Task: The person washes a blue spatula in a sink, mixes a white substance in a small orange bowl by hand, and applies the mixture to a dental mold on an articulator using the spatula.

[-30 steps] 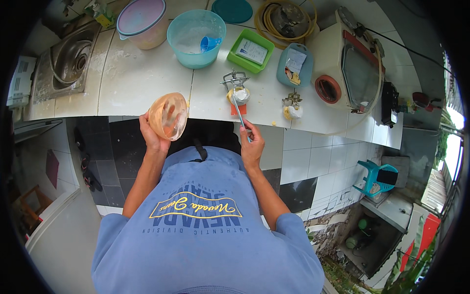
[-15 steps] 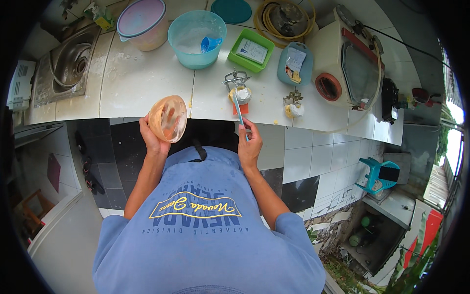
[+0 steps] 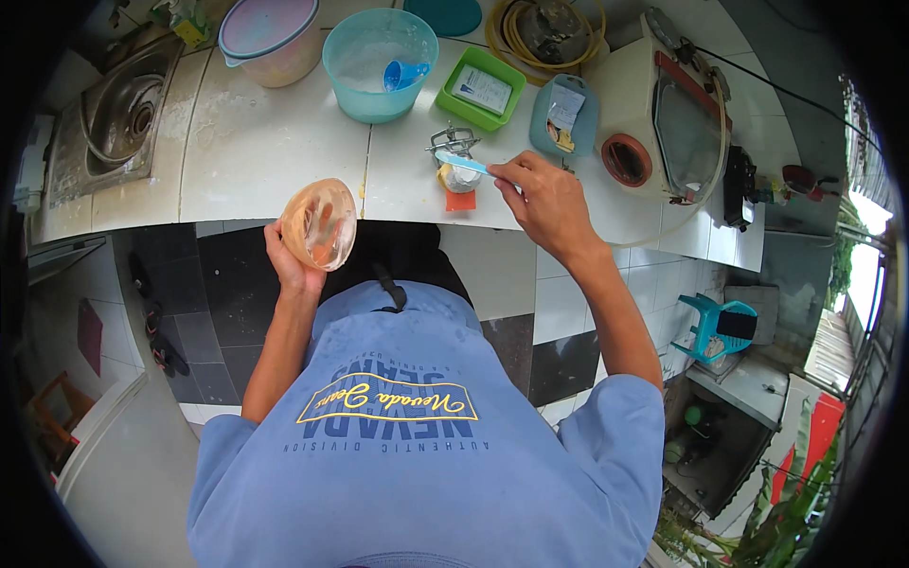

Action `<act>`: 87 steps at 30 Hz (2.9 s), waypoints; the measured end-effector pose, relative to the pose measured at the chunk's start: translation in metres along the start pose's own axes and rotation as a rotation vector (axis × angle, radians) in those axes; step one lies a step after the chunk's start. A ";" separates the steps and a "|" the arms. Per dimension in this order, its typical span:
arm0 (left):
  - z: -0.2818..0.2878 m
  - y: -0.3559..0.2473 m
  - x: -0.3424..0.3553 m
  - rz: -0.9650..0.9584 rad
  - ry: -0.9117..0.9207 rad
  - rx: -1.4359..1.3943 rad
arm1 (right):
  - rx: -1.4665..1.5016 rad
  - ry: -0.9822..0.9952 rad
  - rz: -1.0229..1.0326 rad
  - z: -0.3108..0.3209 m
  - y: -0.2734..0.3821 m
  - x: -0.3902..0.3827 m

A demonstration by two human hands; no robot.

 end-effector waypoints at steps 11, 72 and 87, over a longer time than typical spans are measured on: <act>0.042 -0.001 -0.016 -0.086 -0.067 -0.181 | -0.629 0.573 0.518 -0.039 0.032 0.082; 0.011 0.040 -0.061 -0.090 -0.002 -0.286 | 0.468 -0.474 -0.267 -0.088 -0.067 -0.087; -0.007 0.054 -0.063 -0.038 0.134 -0.321 | 0.559 -0.108 -0.283 -0.085 -0.112 -0.041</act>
Point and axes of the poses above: each hand's wrist, its own x-axis towards the middle knuckle, its own z-axis out of the back of the hand, y = z × x, the point moved 4 cm from there along x, towards the middle knuckle, and after that the axes turned 2 degrees about x, right-handed, at the moved point
